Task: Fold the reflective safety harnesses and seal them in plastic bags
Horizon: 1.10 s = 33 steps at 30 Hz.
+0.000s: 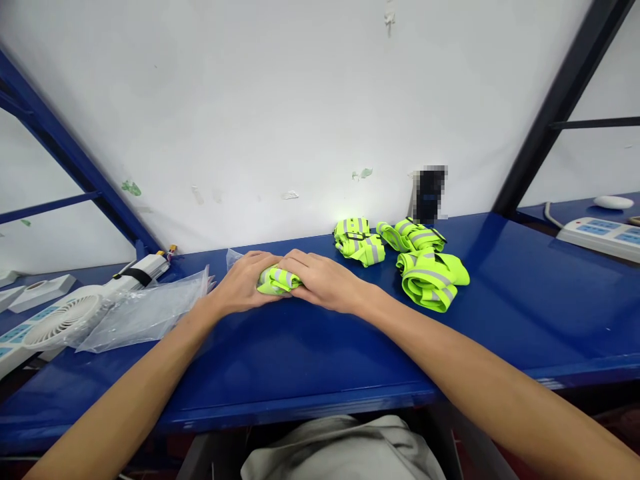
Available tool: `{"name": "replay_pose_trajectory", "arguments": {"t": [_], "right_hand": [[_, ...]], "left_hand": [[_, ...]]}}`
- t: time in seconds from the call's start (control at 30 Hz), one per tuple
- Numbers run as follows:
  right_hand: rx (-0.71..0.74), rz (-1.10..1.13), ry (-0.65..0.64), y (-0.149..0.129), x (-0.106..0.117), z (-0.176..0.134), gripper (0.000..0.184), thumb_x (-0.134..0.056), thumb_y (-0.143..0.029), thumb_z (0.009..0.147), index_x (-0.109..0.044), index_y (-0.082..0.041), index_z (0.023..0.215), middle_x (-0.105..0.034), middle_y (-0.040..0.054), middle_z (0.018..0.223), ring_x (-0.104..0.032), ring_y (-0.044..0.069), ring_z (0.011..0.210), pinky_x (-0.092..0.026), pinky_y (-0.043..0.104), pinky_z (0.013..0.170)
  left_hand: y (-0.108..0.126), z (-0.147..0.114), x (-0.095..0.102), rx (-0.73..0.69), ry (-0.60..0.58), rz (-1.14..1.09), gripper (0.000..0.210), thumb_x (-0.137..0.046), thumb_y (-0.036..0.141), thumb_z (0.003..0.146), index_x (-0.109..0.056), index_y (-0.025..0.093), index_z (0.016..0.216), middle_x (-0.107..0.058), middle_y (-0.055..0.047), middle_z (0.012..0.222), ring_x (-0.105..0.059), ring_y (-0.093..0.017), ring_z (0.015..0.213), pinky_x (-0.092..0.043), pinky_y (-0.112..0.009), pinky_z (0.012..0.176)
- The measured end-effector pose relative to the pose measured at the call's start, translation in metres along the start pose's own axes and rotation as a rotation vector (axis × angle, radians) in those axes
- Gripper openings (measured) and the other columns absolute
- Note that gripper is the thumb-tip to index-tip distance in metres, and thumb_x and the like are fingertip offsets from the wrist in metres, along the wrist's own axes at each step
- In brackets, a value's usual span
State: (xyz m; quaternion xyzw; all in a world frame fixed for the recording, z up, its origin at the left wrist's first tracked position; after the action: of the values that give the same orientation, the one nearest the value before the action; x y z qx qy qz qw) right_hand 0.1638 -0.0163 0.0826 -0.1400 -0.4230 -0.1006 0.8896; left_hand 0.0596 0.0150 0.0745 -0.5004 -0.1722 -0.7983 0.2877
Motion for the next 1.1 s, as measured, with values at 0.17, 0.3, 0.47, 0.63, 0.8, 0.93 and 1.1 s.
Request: {"name": "replay_pose_trajectory", "arguments": {"t": [0.17,0.3,0.47,0.63,0.8,0.93,1.1], "right_hand": [[-0.042,0.074,0.033,0.002,0.001,-0.001,0.024,-0.053,-0.017,0.094,-0.053,-0.018,0.118,-0.061,0.0112,0.111,-0.06,0.023,0.1,-0.052,0.038,0.088],[-0.032,-0.022,0.093,0.01,0.0,-0.001,0.036,-0.05,-0.009,0.091,-0.05,-0.016,0.126,-0.06,0.0142,0.118,-0.058,0.026,0.11,-0.05,0.043,0.096],[-0.041,-0.176,0.022,0.018,-0.014,0.001,0.038,-0.049,-0.008,0.089,-0.053,-0.012,0.127,-0.061,0.0188,0.118,-0.06,0.031,0.109,-0.052,0.049,0.093],[-0.095,0.072,0.139,0.019,-0.002,-0.004,0.04,-0.057,-0.006,0.085,-0.059,-0.019,0.122,-0.064,0.0099,0.111,-0.063,0.023,0.1,-0.053,0.038,0.089],[-0.118,0.226,0.185,0.02,-0.003,-0.008,0.03,-0.063,-0.014,0.088,-0.063,-0.021,0.117,-0.068,0.0063,0.103,-0.065,0.02,0.09,-0.052,0.033,0.081],[-0.167,0.269,0.257,0.02,-0.003,-0.006,0.026,-0.063,-0.021,0.09,-0.061,-0.02,0.116,-0.068,0.0077,0.107,-0.065,0.021,0.095,-0.051,0.034,0.084],[-0.253,0.275,0.114,0.021,-0.019,-0.003,0.024,-0.06,-0.024,0.093,-0.054,-0.022,0.116,-0.065,0.0072,0.109,-0.063,0.021,0.097,-0.05,0.035,0.087]], "left_hand": [[0.003,0.0,0.004,0.012,0.117,0.046,0.049,-0.067,0.056,0.08,-0.061,0.017,0.11,-0.072,-0.008,0.102,-0.067,-0.025,0.095,-0.043,-0.044,0.101],[0.004,0.006,-0.003,0.168,0.069,0.103,0.058,-0.067,0.048,0.081,-0.052,0.018,0.128,-0.067,-0.011,0.12,-0.062,-0.028,0.111,-0.042,-0.046,0.103],[0.006,0.004,-0.005,0.32,0.048,0.342,0.065,-0.072,0.032,0.074,-0.051,0.017,0.133,-0.061,-0.017,0.128,-0.054,-0.037,0.123,-0.028,-0.061,0.111],[0.0,-0.002,-0.011,0.269,0.017,0.21,0.054,-0.069,0.033,0.08,-0.052,0.021,0.13,-0.066,-0.01,0.12,-0.063,-0.03,0.11,-0.031,-0.056,0.11],[-0.005,-0.002,-0.023,0.193,-0.042,-0.1,0.051,-0.072,0.051,0.076,-0.059,0.021,0.115,-0.069,-0.007,0.113,-0.066,-0.027,0.102,-0.048,-0.041,0.091],[-0.006,-0.002,-0.012,0.237,0.086,-0.262,0.048,-0.075,0.049,0.073,-0.061,0.021,0.111,-0.071,-0.004,0.104,-0.068,-0.023,0.089,-0.05,-0.034,0.076],[0.0,0.0,-0.012,0.215,0.095,-0.223,0.041,-0.074,0.046,0.073,-0.063,0.02,0.103,-0.072,-0.004,0.096,-0.068,-0.023,0.082,-0.051,-0.034,0.071]]}}
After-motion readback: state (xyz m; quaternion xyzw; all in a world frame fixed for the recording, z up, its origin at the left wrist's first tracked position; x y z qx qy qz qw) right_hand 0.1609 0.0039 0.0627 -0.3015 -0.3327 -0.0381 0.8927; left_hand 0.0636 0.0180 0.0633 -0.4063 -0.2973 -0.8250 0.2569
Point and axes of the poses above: each hand's wrist, its own z-axis towards the middle knuckle, its own x-axis out of the back of the hand, y = z × x, the point moved 9 cm from there along z, towards the middle knuckle
